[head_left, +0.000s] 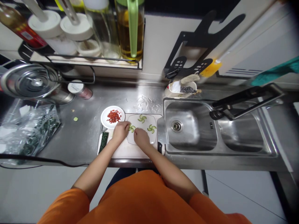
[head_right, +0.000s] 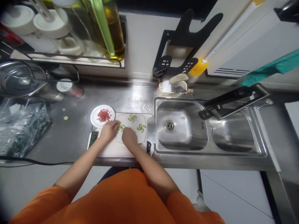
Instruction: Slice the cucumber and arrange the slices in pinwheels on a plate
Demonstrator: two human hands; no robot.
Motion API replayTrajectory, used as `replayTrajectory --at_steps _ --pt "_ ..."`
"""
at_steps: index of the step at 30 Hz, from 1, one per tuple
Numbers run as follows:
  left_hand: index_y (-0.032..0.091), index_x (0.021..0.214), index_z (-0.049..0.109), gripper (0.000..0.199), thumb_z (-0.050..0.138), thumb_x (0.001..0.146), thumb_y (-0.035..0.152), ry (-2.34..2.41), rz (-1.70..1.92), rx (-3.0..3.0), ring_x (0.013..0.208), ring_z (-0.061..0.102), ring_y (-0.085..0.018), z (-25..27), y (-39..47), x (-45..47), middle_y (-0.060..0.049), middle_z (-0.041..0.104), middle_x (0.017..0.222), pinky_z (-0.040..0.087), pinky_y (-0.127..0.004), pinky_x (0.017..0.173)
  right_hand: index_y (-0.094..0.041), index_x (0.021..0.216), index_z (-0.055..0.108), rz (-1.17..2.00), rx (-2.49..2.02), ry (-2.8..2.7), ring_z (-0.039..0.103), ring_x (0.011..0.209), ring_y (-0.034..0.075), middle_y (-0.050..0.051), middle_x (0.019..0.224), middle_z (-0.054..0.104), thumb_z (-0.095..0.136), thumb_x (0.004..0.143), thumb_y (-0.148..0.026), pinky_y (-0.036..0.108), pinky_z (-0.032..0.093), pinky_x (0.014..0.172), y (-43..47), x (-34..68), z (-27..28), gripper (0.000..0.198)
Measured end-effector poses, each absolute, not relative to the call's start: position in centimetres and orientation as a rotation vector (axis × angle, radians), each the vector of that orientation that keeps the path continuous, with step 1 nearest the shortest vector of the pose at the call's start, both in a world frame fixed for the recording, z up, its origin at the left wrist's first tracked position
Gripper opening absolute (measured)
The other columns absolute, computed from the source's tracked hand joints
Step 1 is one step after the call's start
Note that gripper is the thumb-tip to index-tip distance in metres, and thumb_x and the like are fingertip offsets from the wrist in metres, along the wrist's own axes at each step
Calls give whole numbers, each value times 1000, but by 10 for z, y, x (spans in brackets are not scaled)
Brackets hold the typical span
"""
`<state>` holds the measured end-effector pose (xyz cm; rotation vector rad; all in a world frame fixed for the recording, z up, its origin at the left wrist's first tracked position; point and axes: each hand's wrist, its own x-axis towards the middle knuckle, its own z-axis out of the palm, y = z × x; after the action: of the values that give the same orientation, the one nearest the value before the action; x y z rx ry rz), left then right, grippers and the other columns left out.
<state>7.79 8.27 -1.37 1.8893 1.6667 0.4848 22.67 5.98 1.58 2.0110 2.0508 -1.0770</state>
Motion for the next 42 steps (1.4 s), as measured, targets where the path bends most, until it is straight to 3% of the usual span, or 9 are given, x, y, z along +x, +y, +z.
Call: replayTrajectory --at_steps 8,18,35,42 --pt "18 92 68 24 47 83 24 1795 539 1914 87 61 -22 1 69 61 -8 70 91 45 -32 83 -17 88 60 -1094 2000 2101 53 75 15 6 87 62 39 91 -20 25 29 61 50 241 20 22" --pt "16 87 69 26 49 80 30 2321 465 1732 84 61 -23 2 69 12 -11 69 87 44 -35 84 -18 81 57 -1095 2082 2207 51 75 13 2 79 60 43 89 -17 23 29 65 21 275 16 16" --pt "15 88 72 29 48 78 27 2358 355 1697 82 60 -22 -17 89 24 -12 68 85 44 -32 80 -18 81 58 -1080 2035 2262 52 76 14 3 78 60 43 88 -16 24 31 67 11 277 14 17" --pt "17 87 70 24 50 80 30 2286 546 1787 83 60 -23 -4 70 30 -10 68 85 44 -34 81 -18 80 58 -1072 2022 2259 53 77 14 3 79 61 44 88 -17 23 31 68 11 276 12 16"
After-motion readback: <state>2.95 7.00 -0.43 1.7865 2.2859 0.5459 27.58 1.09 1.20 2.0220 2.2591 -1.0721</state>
